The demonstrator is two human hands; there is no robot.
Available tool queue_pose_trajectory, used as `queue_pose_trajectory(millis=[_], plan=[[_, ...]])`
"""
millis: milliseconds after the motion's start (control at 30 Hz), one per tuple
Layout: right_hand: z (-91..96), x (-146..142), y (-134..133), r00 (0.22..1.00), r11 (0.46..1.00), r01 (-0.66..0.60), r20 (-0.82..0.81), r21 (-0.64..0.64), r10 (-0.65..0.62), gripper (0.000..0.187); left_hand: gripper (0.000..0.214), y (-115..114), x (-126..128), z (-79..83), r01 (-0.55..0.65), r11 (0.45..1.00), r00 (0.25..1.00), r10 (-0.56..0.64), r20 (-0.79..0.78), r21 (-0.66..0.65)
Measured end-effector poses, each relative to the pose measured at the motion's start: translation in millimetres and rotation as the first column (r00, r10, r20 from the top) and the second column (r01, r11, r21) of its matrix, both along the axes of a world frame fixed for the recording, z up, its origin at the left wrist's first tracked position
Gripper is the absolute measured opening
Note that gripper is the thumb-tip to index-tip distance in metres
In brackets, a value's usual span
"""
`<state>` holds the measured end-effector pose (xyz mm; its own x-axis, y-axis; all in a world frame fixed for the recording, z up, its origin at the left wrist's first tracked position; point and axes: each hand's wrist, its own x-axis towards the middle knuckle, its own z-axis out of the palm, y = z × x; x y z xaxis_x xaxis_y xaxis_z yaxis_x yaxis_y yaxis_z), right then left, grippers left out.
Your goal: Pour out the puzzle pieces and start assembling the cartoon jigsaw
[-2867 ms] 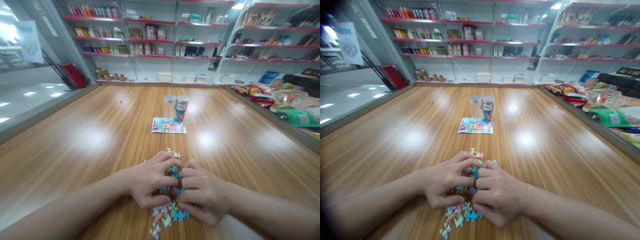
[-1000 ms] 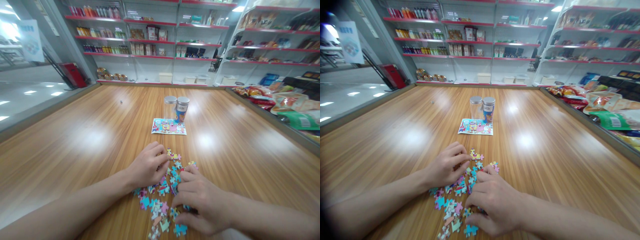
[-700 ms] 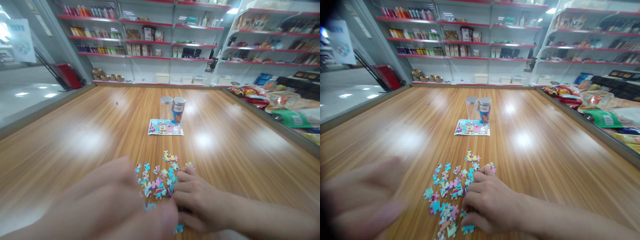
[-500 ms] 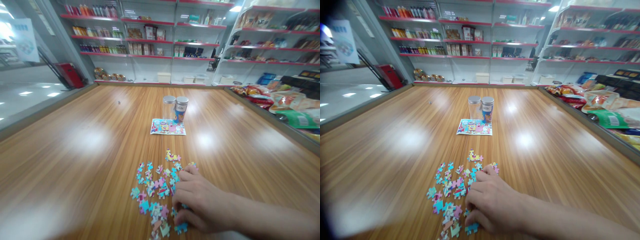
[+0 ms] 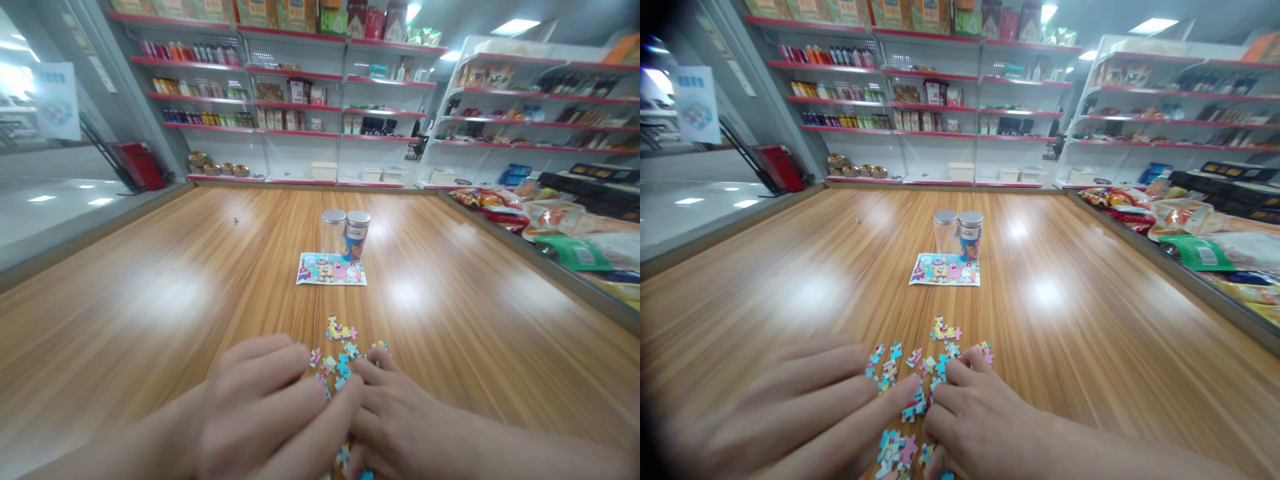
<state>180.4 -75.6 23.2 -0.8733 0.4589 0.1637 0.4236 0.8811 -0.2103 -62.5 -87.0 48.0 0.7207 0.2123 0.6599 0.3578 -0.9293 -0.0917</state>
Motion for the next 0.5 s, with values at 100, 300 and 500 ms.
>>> queue_pose_trajectory(millis=[100,300,500], plan=[[-4.1,-1.0,-1.4,1.000,0.999,0.017,-0.027,0.039,-0.016,0.027,0.016,46.3,19.9,-1.4,0.029,1.000,0.998,-0.028,-0.058,0.003],[-8.3,1.4,-1.2,0.999,0.998,-0.002,-0.046,0.056,0.005,0.034,0.022,70.0,21.9,-42.3,0.098,0.972,0.990,-0.118,-0.083,-0.212],[-12.4,2.9,1.6,0.996,0.997,-0.002,-0.086,0.082,0.009,0.041,0.012,69.8,14.5,-43.3,0.192,0.940,0.966,-0.231,-0.113,-0.282]])
